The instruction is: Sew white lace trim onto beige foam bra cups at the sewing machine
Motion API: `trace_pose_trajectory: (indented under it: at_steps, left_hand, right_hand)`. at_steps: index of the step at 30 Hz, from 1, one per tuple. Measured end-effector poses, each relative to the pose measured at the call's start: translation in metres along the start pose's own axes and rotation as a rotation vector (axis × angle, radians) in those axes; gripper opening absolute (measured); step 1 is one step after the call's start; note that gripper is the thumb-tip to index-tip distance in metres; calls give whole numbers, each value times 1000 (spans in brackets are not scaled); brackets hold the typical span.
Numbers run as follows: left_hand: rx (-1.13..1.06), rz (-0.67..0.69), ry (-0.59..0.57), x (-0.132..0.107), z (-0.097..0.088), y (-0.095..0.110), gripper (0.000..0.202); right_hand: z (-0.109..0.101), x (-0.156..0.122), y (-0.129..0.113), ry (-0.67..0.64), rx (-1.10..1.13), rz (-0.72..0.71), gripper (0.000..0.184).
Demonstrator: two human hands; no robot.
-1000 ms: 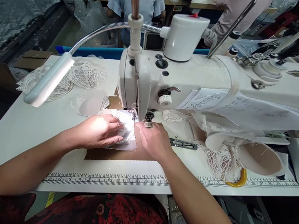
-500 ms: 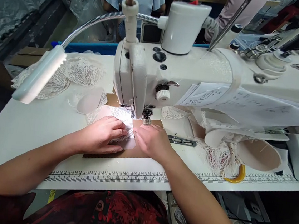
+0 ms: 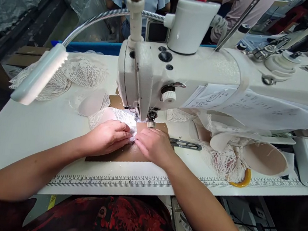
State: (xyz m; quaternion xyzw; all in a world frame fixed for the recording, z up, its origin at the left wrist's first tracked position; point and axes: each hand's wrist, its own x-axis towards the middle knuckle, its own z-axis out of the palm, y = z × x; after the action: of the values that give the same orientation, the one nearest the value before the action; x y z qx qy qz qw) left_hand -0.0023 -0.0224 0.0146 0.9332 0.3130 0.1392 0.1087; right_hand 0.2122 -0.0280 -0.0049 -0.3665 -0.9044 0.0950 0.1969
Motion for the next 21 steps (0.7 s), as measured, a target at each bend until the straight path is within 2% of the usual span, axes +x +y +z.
trace_pose_trajectory:
  at_steps: [7,17,21]
  left_hand:
    - [161,7,-28,0,9,0,32]
    - [216,22,11,2,9,-5,33]
    - [198,15,-16,1,6,-6,36]
  right_hand:
    - [4,-2,2,88,-15,-79,21]
    - [2,-1,-1,72,-122,-32,22]
    - [1,-1,-1,31,-125,-2,25]
